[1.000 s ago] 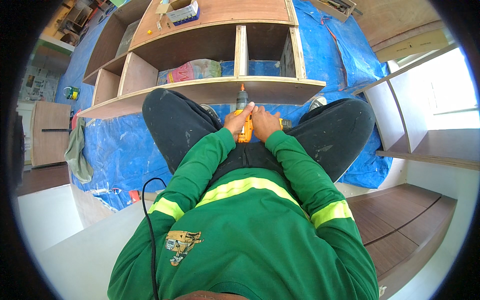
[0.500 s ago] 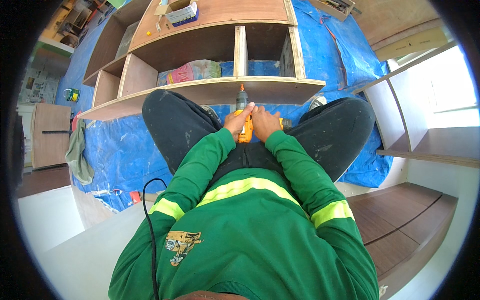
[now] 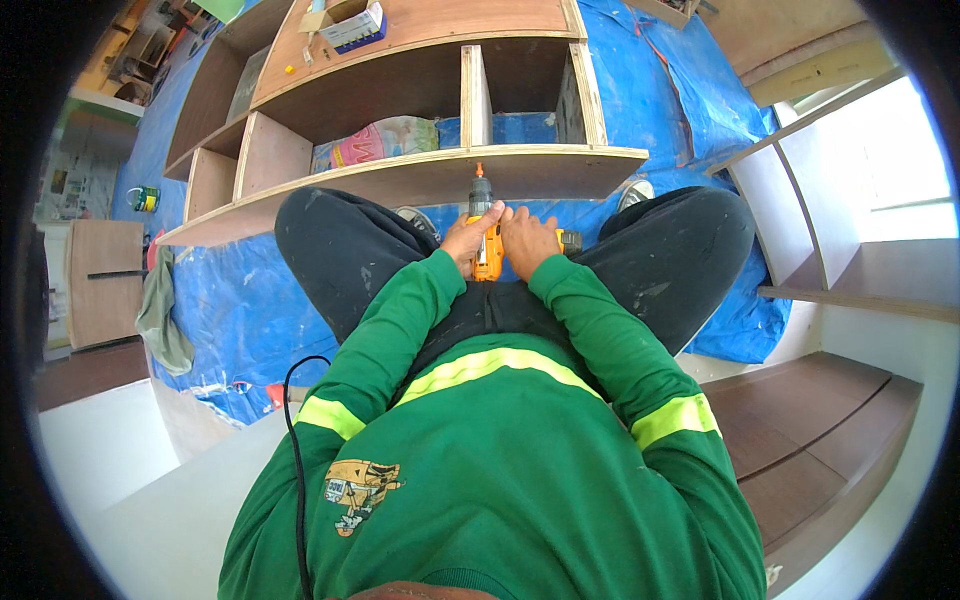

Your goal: The person assembles a wooden shelving unit by attaching a side panel using a cordless drill and screws. They position the panel, drill screws into pre-drilled holes, and secure the panel to the frame.

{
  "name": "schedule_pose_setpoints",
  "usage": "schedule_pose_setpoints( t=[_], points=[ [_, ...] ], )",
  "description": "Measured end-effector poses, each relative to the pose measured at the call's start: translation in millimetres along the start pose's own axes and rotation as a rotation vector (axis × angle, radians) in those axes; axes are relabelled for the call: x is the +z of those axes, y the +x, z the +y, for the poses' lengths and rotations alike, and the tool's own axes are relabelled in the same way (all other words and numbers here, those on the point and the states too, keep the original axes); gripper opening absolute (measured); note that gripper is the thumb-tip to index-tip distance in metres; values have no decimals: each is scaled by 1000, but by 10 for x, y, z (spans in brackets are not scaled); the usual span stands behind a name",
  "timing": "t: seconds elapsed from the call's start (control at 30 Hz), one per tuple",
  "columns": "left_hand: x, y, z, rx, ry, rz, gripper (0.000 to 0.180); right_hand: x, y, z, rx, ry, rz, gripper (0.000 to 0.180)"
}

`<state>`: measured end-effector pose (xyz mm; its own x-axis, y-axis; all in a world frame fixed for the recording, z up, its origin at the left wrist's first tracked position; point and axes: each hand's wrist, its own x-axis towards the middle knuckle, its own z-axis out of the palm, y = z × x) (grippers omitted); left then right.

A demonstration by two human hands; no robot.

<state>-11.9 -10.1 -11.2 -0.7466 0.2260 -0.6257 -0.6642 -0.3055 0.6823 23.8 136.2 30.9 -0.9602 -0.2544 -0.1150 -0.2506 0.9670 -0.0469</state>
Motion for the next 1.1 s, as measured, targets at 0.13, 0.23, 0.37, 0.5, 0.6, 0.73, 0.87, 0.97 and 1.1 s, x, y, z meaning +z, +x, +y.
schedule_pose_setpoints(
  t=[0.13,0.23,0.37,0.5,0.6,0.73,0.87,0.97,1.1],
  points=[
    [23,-55,42,-47,24,-42,44,48,-29,40,-3,17,22,17],
    [-72,-114,16,-198,72,-178,41,35,-127,-13,-12,-10,-70,14],
    [-148,-166,-122,-356,47,-150,38,95,-301,-94,-14,6,-125,14],
    [-156,-33,-105,-329,39,-209,38,33,-206,-8,-4,85,-176,28],
    [-231,46,-128,-373,18,-283,40,20,-173,24,-4,197,-285,43],
    [-207,97,-136,-470,-6,-288,43,47,-142,44,8,200,-361,44],
    [-158,156,-105,-548,26,-230,45,136,-46,104,5,201,-448,50],
    [-251,333,-231,-555,25,-234,43,288,49,140,0,257,-524,54],
    [-299,550,-340,-552,2,-189,40,374,209,184,-24,239,-607,56]
  ],
)
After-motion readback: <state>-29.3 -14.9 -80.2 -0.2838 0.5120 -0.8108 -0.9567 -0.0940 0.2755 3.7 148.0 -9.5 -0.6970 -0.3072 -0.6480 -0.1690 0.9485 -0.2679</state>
